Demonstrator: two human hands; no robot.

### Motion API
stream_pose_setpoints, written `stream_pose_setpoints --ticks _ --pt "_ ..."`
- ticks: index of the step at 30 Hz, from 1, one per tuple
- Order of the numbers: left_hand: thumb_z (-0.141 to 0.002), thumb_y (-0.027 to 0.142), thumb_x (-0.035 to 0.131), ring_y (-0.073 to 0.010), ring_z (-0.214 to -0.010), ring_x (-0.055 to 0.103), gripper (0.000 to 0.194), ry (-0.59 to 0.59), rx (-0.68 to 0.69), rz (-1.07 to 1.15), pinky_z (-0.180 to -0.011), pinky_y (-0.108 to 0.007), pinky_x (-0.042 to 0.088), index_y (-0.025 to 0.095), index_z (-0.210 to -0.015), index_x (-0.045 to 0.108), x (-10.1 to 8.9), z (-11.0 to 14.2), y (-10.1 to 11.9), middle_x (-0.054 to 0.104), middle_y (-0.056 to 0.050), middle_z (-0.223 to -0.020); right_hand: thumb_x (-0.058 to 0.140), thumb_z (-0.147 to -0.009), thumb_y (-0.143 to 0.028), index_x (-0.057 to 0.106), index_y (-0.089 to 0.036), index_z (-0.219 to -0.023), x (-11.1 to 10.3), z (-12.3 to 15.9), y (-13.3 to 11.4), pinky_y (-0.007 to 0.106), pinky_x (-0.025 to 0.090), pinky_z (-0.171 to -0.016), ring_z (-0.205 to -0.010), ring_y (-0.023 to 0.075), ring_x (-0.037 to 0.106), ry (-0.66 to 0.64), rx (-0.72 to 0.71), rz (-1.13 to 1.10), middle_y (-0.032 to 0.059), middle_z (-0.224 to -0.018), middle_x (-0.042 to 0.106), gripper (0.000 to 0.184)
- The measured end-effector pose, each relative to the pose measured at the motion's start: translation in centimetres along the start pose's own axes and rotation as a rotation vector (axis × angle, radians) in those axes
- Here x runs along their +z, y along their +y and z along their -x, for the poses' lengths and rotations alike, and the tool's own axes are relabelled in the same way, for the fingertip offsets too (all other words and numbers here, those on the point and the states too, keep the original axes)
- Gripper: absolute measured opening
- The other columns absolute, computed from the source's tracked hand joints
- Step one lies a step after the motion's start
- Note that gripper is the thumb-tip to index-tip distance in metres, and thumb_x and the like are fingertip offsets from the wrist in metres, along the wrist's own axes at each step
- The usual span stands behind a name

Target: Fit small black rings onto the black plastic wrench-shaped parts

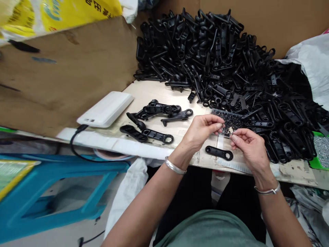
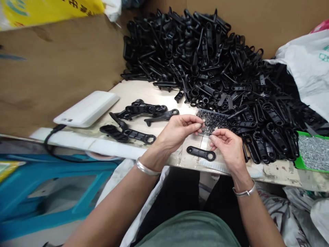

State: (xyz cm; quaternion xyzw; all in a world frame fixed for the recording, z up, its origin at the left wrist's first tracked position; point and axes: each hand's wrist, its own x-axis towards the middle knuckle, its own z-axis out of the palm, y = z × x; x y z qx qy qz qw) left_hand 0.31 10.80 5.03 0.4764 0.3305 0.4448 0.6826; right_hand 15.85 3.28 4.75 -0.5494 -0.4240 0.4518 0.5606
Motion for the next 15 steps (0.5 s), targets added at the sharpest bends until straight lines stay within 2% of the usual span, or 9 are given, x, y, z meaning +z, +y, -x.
stream_pose_setpoints --ticks 3,6,9,15 --pt "-0.064 0.011 0.071 -0.0084 -0.061 0.056 0.011 0.041 -0.016 0.071 -0.056 -0.020 0.044 0.012 -0.075 0.070 0.4 0.3 -0.3 0.064 0.000 -0.068 0.082 -0.067 -0.031 0.067 -0.017 -0.081 0.7 0.1 0.1 0.022 0.052 -0.052 -0.053 0.0105 0.059 0.014 0.026 -0.081 -0.0010 -0.064 0.065 0.026" --pt "-0.063 0.008 0.070 -0.0078 -0.062 0.054 0.010 0.112 0.030 0.008 -0.059 -0.020 0.043 0.013 -0.072 0.070 0.7 0.0 -0.5 0.064 0.000 -0.069 0.083 -0.064 -0.034 0.066 -0.017 -0.081 1.3 -0.3 -0.1 0.019 0.051 -0.049 -0.054 0.0095 0.059 0.045 0.062 -0.153 0.0003 -0.070 0.068 0.029" --pt "-0.063 0.010 0.071 -0.0094 -0.067 0.057 0.011 0.127 0.077 -0.013 -0.066 -0.022 0.046 0.013 -0.073 0.071 0.9 -0.2 -0.6 0.067 0.000 -0.072 0.082 -0.064 -0.037 0.064 -0.017 -0.082 2.0 -1.1 -0.5 0.019 0.054 -0.050 -0.058 0.0105 0.062 0.078 0.082 -0.199 0.0013 -0.074 0.069 0.032" --pt "-0.064 0.016 0.073 -0.0123 -0.072 0.061 0.011 0.145 0.081 0.028 -0.071 -0.025 0.050 0.014 -0.074 0.071 1.2 0.4 -1.0 0.069 -0.001 -0.074 0.078 -0.067 -0.036 0.064 -0.017 -0.081 3.2 -2.2 -0.6 0.023 0.056 -0.053 -0.056 0.0124 0.063 0.097 0.008 -0.095 -0.0015 -0.063 0.065 0.028"
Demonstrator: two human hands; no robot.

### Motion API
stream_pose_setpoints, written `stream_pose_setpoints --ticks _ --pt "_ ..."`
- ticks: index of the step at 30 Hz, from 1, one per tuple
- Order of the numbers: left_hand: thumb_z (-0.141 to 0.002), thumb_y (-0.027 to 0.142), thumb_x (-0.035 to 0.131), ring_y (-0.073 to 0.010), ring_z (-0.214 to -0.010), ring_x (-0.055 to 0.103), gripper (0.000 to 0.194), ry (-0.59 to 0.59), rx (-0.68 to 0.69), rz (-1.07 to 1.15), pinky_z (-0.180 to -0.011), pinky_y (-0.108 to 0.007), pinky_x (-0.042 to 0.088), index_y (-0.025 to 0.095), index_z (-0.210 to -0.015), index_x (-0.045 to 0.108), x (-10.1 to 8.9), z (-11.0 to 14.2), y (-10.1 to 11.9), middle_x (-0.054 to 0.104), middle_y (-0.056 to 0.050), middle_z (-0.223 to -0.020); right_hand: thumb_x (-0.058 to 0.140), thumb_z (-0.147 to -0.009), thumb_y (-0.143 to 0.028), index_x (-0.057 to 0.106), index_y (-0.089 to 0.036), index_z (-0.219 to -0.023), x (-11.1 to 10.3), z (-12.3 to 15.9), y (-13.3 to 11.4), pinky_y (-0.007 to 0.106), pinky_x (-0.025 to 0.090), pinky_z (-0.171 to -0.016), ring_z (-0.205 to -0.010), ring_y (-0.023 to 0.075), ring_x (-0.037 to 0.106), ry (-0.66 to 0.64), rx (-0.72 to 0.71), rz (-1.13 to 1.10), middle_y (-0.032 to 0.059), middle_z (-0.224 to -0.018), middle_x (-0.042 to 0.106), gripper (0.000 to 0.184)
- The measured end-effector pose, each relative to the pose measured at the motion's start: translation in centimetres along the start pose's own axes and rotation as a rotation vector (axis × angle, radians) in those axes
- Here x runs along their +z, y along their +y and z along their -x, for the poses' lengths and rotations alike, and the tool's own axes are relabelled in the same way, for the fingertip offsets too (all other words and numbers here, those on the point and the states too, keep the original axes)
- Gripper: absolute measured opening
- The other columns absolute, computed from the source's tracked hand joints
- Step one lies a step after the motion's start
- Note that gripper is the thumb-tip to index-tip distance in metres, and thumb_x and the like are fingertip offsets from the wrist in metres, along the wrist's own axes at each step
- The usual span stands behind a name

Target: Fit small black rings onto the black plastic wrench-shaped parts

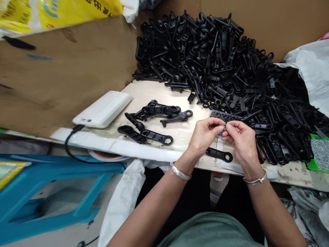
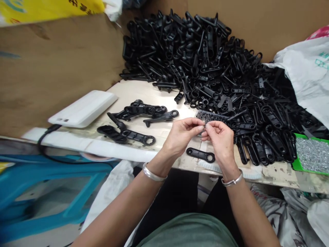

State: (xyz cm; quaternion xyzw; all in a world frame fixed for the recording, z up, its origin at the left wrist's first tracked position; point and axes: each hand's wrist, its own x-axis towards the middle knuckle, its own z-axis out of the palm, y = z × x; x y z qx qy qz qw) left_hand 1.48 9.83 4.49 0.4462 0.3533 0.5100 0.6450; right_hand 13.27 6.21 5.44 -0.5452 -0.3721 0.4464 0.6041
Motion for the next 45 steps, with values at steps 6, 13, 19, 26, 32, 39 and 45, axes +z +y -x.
stream_pose_setpoints --ticks 6,13,19,26,32,39,45 --pt "-0.066 0.012 0.071 -0.0098 -0.065 0.060 0.010 0.043 -0.061 0.044 -0.065 -0.022 0.049 0.011 -0.076 0.069 0.2 -0.1 -0.1 0.068 -0.001 -0.071 0.075 -0.070 -0.031 0.065 -0.018 -0.081 0.4 0.2 0.4 0.028 0.058 -0.061 -0.059 0.0149 0.065 0.055 -0.158 0.167 -0.0009 -0.066 0.066 0.019" --pt "-0.077 0.015 0.062 -0.0078 -0.054 0.052 0.004 0.057 -0.007 -0.148 -0.052 -0.019 0.042 0.012 -0.078 0.066 -0.3 -0.9 0.0 0.061 0.001 -0.064 0.067 -0.079 -0.032 0.067 -0.020 -0.087 0.0 0.6 1.2 0.032 0.057 -0.071 -0.071 0.0176 0.067 0.106 -0.321 0.416 0.0027 -0.081 0.069 0.014" --pt "-0.074 0.011 0.066 -0.0147 -0.082 0.065 0.020 -0.001 0.173 -0.244 -0.078 -0.026 0.053 0.016 -0.093 0.071 -0.4 0.6 0.0 0.072 -0.004 -0.093 0.079 -0.069 -0.033 0.066 -0.018 -0.083 -0.9 0.5 0.7 0.029 0.058 -0.062 -0.059 0.0144 0.065 0.000 -0.078 0.092 -0.0014 -0.066 0.066 0.025" --pt "-0.074 0.014 0.069 -0.0152 -0.079 0.067 0.010 0.042 0.208 -0.139 -0.077 -0.025 0.055 0.017 -0.082 0.074 0.2 3.1 -0.6 0.074 -0.003 -0.084 0.084 -0.066 -0.030 0.068 -0.018 -0.081 -1.6 2.2 0.1 0.026 0.057 -0.061 -0.058 0.0132 0.065 -0.068 -0.037 -0.020 -0.0008 -0.066 0.067 0.025" --pt "-0.068 0.016 0.075 -0.0151 -0.075 0.068 0.013 0.114 0.127 0.011 -0.073 -0.025 0.057 0.017 -0.080 0.075 0.4 4.6 -1.0 0.074 -0.003 -0.081 0.082 -0.071 -0.029 0.070 -0.018 -0.085 -2.8 4.2 0.4 0.026 0.057 -0.061 -0.061 0.0140 0.066 -0.085 -0.023 -0.002 0.0014 -0.072 0.070 0.021" --pt "-0.065 0.014 0.077 -0.0139 -0.073 0.069 0.015 0.111 0.094 0.066 -0.071 -0.023 0.057 0.016 -0.079 0.075 0.6 5.5 -1.1 0.074 -0.003 -0.079 0.079 -0.077 -0.026 0.069 -0.019 -0.088 -2.8 5.3 0.9 0.025 0.059 -0.064 -0.064 0.0138 0.068 -0.090 -0.116 0.076 0.0008 -0.077 0.071 0.016" --pt "-0.065 0.013 0.077 -0.0129 -0.072 0.068 0.014 0.101 0.107 0.078 -0.069 -0.021 0.056 0.016 -0.078 0.075 0.5 5.7 -1.3 0.074 -0.002 -0.078 0.077 -0.077 -0.025 0.067 -0.019 -0.087 -2.4 5.6 0.5 0.024 0.060 -0.061 -0.062 0.0140 0.068 -0.052 -0.166 0.146 -0.0003 -0.072 0.070 0.015"
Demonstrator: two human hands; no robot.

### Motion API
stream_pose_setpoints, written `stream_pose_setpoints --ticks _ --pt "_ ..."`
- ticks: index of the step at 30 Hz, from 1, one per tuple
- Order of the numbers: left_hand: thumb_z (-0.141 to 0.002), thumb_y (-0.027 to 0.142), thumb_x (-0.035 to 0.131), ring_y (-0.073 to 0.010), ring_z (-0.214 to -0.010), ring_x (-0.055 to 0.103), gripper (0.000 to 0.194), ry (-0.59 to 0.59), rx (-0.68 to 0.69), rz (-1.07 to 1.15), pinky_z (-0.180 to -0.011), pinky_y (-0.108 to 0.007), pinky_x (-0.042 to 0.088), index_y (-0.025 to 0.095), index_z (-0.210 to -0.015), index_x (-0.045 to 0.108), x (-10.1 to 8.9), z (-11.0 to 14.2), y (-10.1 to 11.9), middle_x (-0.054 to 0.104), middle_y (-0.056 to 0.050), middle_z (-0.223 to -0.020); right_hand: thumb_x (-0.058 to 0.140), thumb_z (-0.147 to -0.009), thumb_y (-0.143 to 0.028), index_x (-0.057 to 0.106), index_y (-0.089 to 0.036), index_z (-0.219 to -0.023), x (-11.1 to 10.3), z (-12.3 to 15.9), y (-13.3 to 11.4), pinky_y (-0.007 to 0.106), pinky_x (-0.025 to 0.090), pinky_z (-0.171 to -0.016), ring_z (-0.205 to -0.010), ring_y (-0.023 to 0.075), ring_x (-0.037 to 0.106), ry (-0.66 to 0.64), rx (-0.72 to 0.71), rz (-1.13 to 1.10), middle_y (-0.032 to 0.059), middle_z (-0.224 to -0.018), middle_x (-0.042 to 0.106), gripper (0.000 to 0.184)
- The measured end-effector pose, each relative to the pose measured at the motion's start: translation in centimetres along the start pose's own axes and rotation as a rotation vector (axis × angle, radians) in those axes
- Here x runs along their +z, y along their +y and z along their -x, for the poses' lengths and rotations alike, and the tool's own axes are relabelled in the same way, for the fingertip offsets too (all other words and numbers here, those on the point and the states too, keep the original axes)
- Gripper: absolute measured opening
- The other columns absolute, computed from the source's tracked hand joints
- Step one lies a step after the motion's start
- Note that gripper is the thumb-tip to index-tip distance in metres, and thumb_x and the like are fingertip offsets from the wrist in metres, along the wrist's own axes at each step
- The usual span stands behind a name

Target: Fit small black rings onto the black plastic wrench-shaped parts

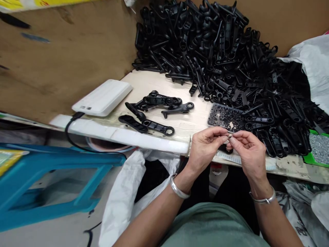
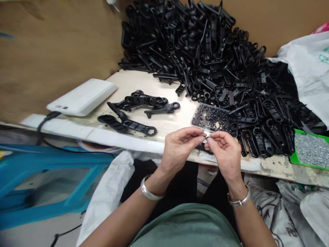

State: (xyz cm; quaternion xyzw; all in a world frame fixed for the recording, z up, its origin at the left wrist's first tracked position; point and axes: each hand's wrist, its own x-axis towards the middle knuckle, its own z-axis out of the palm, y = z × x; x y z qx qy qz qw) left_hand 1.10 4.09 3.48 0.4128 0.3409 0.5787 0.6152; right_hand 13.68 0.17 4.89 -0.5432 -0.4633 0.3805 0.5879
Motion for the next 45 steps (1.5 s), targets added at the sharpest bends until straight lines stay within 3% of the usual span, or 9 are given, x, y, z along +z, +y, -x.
stream_pose_setpoints --ticks 14,28,34,37,42,45 --pt "-0.066 0.015 0.076 -0.0136 -0.070 0.069 0.010 0.039 0.051 -0.070 -0.068 -0.022 0.058 0.016 -0.075 0.074 0.2 0.3 -0.5 0.074 -0.002 -0.076 0.071 -0.079 -0.025 0.072 -0.017 -0.082 0.2 0.2 -0.5 0.021 0.058 -0.052 -0.051 0.0121 0.064 0.006 0.036 0.145 -0.0011 -0.061 0.068 0.009" --pt "-0.065 0.011 0.077 -0.0110 -0.071 0.067 0.014 0.047 0.070 -0.027 -0.069 -0.020 0.056 0.017 -0.077 0.074 0.2 -0.1 -0.2 0.074 0.000 -0.076 0.063 -0.084 -0.022 0.071 -0.016 -0.082 -0.5 -1.6 -1.7 0.019 0.053 -0.049 -0.047 0.0113 0.063 -0.161 -0.186 0.410 -0.0028 -0.055 0.066 0.010" --pt "-0.071 0.012 0.074 -0.0129 -0.073 0.069 0.008 -0.005 0.116 -0.127 -0.070 -0.022 0.057 0.016 -0.079 0.073 0.3 0.0 -0.3 0.074 -0.001 -0.078 0.063 -0.083 -0.019 0.069 -0.016 -0.080 -0.6 -1.8 -1.4 0.017 0.050 -0.045 -0.045 0.0103 0.062 -0.139 -0.288 0.529 -0.0034 -0.056 0.065 0.007" --pt "-0.079 0.014 0.069 -0.0150 -0.081 0.070 0.012 -0.127 0.227 -0.353 -0.077 -0.025 0.058 0.017 -0.091 0.072 -0.5 0.2 0.5 0.075 -0.003 -0.090 0.063 -0.082 -0.020 0.068 -0.017 -0.077 -1.3 -1.7 -1.3 0.017 0.049 -0.045 -0.045 0.0103 0.061 -0.119 -0.256 0.531 -0.0037 -0.055 0.064 0.008" --pt "-0.081 0.008 0.067 -0.0273 -0.115 0.060 0.031 -0.379 0.569 -1.062 -0.098 -0.045 0.050 0.017 -0.110 0.065 -2.8 0.5 1.5 0.070 -0.009 -0.114 0.063 -0.082 -0.024 0.067 -0.016 -0.075 -3.2 -0.7 -0.6 0.019 0.044 -0.043 -0.042 0.0097 0.056 -0.168 -0.120 0.559 -0.0034 -0.052 0.061 0.012" --pt "-0.082 0.005 0.063 -0.0287 -0.107 0.063 0.025 -0.492 0.535 -1.282 -0.089 -0.045 0.052 0.015 -0.104 0.064 -3.5 0.6 1.1 0.071 -0.010 -0.106 0.062 -0.083 -0.024 0.068 -0.017 -0.074 -4.2 0.1 0.1 0.020 0.042 -0.045 -0.046 0.0100 0.055 -0.187 -0.136 0.675 -0.0022 -0.056 0.062 0.013"
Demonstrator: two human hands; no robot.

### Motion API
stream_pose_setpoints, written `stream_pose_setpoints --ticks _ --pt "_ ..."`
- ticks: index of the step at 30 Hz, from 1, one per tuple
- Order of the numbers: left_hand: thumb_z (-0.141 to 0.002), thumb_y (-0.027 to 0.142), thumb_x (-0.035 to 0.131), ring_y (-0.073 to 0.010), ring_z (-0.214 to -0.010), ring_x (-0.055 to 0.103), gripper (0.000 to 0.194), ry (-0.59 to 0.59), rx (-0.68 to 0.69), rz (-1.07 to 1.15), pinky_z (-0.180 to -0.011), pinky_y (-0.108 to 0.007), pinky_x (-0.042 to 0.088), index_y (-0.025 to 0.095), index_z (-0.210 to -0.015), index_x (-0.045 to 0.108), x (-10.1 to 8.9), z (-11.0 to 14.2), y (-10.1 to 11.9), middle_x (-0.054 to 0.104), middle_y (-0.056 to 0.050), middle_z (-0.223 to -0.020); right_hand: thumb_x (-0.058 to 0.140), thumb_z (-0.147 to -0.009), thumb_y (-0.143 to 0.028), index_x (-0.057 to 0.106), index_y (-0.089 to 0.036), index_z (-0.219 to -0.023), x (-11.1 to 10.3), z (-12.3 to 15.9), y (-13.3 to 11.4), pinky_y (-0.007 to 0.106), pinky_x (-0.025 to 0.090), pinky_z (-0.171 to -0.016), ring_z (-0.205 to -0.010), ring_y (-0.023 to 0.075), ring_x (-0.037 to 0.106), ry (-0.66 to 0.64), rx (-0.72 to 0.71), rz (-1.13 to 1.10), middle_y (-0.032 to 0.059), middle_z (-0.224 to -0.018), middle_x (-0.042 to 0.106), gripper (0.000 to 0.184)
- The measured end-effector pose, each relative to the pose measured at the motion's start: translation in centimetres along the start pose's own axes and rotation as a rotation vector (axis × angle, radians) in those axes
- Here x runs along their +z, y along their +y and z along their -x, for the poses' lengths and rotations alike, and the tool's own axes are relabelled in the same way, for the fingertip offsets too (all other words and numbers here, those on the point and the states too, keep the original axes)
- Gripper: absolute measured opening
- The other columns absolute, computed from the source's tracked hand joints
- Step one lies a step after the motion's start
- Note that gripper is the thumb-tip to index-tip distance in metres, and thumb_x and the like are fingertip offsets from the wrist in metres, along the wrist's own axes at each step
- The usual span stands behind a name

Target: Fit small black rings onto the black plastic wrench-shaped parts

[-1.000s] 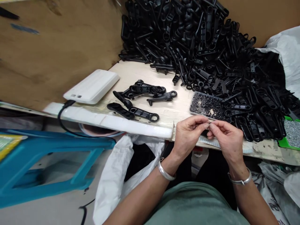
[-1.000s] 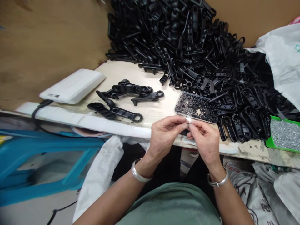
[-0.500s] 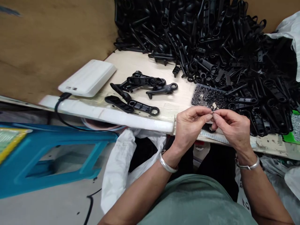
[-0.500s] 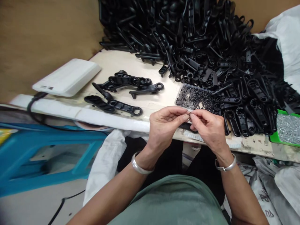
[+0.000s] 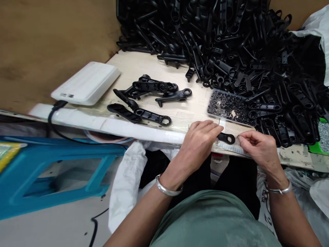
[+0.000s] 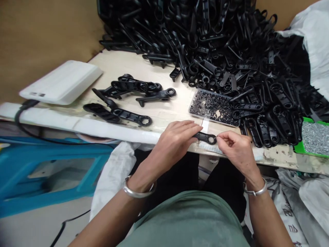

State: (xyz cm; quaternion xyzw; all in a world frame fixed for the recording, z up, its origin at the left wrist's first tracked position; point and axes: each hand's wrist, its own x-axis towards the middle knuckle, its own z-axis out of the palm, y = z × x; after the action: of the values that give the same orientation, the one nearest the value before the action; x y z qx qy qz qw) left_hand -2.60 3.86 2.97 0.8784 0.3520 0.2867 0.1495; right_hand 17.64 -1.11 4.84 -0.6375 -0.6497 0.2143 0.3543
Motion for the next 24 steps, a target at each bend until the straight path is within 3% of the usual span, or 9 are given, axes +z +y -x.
stream_pose_setpoints --ticks 4,15,24 --pt "-0.083 0.004 0.059 -0.0211 -0.085 0.065 0.016 -0.028 -0.030 0.012 -0.076 -0.034 0.053 0.017 -0.090 0.063 0.8 0.4 0.5 0.070 -0.005 -0.089 0.058 -0.084 -0.021 0.068 -0.018 -0.073 0.0 1.1 0.7 0.023 0.043 -0.052 -0.050 0.0112 0.055 -0.030 -0.073 0.169 -0.0011 -0.061 0.064 0.016" --pt "-0.086 0.005 0.056 -0.0207 -0.087 0.063 0.014 0.097 -0.053 0.183 -0.078 -0.034 0.054 0.015 -0.093 0.060 2.0 1.5 1.2 0.068 -0.006 -0.089 0.053 -0.086 -0.012 0.064 -0.018 -0.075 1.0 1.0 0.3 0.023 0.042 -0.058 -0.055 0.0127 0.059 -0.032 -0.282 0.359 0.0001 -0.064 0.063 0.016" --pt "-0.088 0.005 0.052 -0.0188 -0.084 0.062 0.016 0.152 -0.049 0.219 -0.075 -0.031 0.053 0.015 -0.097 0.061 2.3 1.9 0.9 0.068 -0.006 -0.088 0.044 -0.091 -0.015 0.059 -0.018 -0.077 1.5 1.1 -0.6 0.027 0.037 -0.057 -0.058 0.0156 0.058 -0.127 -0.344 0.594 0.0021 -0.065 0.061 0.021"
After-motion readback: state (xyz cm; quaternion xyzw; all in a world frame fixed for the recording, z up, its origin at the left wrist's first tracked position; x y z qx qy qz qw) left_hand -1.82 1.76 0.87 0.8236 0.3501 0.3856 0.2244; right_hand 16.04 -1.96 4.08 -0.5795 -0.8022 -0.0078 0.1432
